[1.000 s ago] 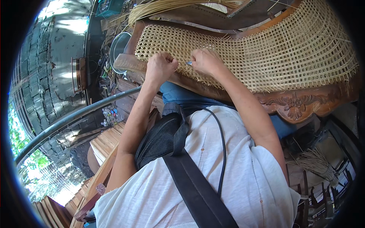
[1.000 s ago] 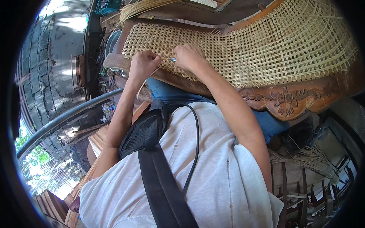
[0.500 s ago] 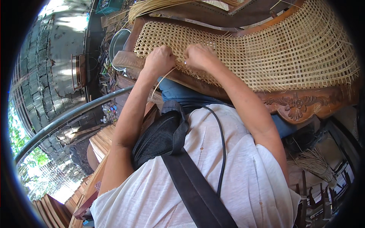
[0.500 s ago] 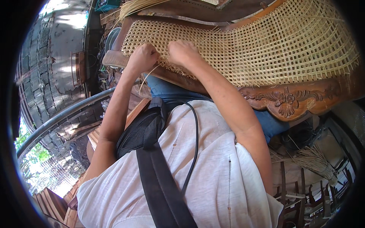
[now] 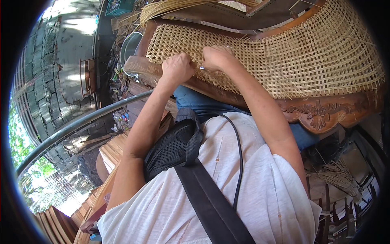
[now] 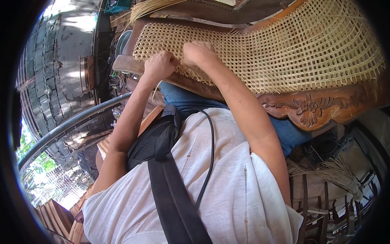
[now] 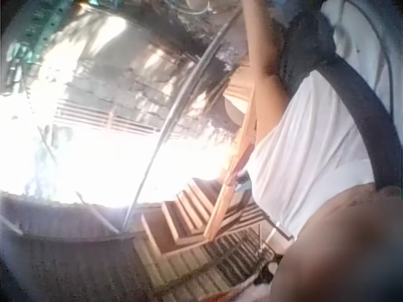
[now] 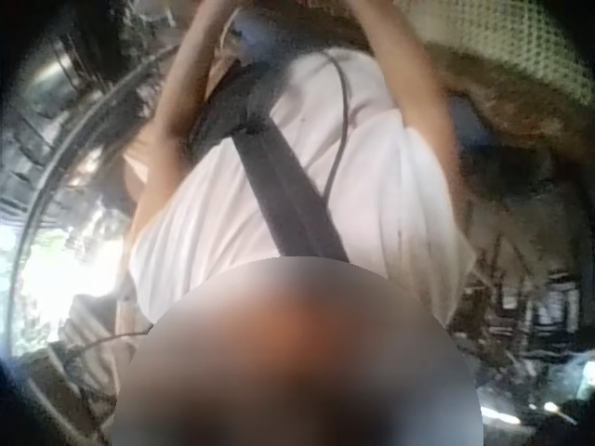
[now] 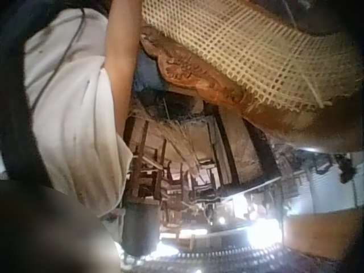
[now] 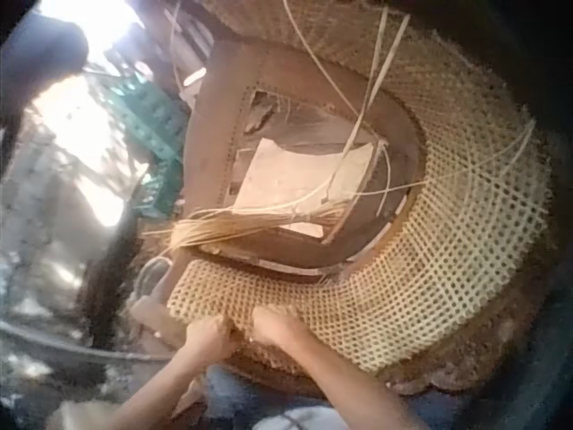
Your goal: The person is weaving rattan strips into the seat frame of a wooden chair.
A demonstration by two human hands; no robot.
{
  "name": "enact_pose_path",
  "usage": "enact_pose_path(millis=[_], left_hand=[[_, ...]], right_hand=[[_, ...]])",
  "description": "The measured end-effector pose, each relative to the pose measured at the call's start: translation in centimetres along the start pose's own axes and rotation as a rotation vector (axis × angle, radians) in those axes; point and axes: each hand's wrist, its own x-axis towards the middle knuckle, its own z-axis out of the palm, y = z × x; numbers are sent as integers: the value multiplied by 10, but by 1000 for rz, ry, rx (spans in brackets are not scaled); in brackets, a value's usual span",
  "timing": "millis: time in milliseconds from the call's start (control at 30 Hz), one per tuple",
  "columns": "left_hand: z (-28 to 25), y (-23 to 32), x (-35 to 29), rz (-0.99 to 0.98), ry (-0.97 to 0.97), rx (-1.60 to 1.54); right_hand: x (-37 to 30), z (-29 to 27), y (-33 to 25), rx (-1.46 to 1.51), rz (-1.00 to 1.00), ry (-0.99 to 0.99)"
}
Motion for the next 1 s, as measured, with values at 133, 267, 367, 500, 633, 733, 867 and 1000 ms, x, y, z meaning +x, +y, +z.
enact_pose_path(millis=[133,267,367,500,633,733,867,1000], left_hand=[[6,7,-3,8,50,-19],[6,-3,-3,43,94,-89],[-3,-11,-6,78,102,-122],[2,-15,-7,99,124,-164],[-1,-15,-2,100,91,-119],[1,-4,2,89,44,-80],[4,3,0,133,89,-18],[9,12,-7,131,104,-16]], right_hand=[[0,8,5,44,3,28],[-2,7,5,108,4,-1],[-7,-1,-11,-37,-18,14],[-7,-6,-21,-75,-80,22],[-1,-2,-9,16,-17,-38],[6,10,5,67,-6,62],[13,8,12,140,70,-185],[10,25,27,54,-27,13]])
